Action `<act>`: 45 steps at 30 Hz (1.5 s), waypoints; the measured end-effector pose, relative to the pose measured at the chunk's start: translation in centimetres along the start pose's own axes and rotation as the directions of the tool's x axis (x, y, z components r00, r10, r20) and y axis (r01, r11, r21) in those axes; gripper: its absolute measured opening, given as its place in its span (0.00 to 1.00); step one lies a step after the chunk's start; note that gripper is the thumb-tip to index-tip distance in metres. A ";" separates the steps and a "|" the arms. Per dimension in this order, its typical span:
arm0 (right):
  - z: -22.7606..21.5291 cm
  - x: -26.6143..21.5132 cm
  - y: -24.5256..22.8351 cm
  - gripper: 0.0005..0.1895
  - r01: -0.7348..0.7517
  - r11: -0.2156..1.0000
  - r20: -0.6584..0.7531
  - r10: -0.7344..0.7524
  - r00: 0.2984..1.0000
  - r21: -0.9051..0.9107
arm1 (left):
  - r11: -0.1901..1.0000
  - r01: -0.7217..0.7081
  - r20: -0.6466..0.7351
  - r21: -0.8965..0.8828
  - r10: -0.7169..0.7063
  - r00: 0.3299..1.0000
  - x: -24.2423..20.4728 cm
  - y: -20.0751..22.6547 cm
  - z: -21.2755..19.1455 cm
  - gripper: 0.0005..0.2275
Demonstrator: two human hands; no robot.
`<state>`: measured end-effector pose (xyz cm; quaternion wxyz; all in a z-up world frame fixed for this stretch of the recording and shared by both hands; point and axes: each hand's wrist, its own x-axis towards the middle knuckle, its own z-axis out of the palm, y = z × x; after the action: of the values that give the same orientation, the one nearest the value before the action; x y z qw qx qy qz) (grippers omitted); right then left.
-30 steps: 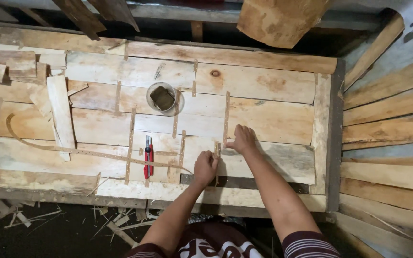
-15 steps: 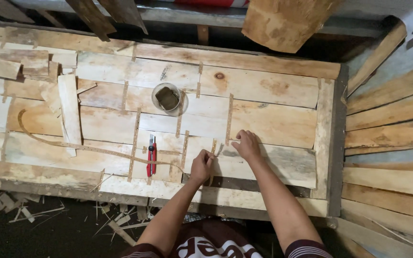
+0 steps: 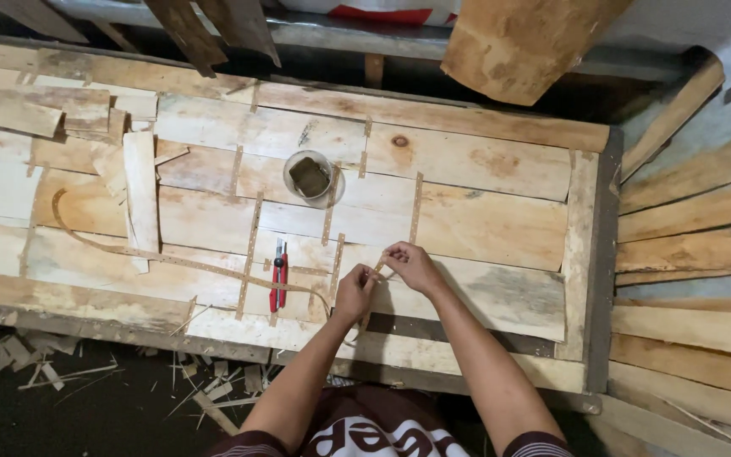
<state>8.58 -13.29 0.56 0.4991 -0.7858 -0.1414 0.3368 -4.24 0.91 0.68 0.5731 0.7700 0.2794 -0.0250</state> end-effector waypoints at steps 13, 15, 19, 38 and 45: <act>6.2 4.8 -7.2 0.11 -0.149 0.987 -0.268 0.127 0.955 -0.063 | 0.998 -0.039 0.066 -0.043 0.042 0.997 3.3 -1.5 -8.4 0.12; 7.3 6.6 -6.7 0.21 0.032 0.993 -0.302 0.004 0.953 0.114 | 0.999 0.026 0.037 -0.028 -0.025 0.999 4.1 -0.3 -10.2 0.12; 8.6 8.7 -7.9 0.23 0.047 0.995 -0.330 -0.013 0.944 0.093 | 0.998 -0.036 0.001 -0.054 0.037 0.999 7.7 -0.9 -12.6 0.12; 11.0 20.9 -10.8 0.51 -0.200 0.949 -0.358 0.103 0.928 -0.243 | 0.934 0.354 -0.067 -0.045 -0.356 0.932 17.4 2.9 -16.8 0.18; 11.8 22.4 -10.0 0.53 -0.268 0.912 -0.370 0.143 0.918 -0.312 | 0.930 0.360 -0.063 -0.074 -0.365 0.929 17.0 3.7 -16.8 0.19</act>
<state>18.22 12.02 -2.59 0.3267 -0.9196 -0.0274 0.2167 7.06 22.07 3.58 0.5710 0.6875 0.4390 -0.0926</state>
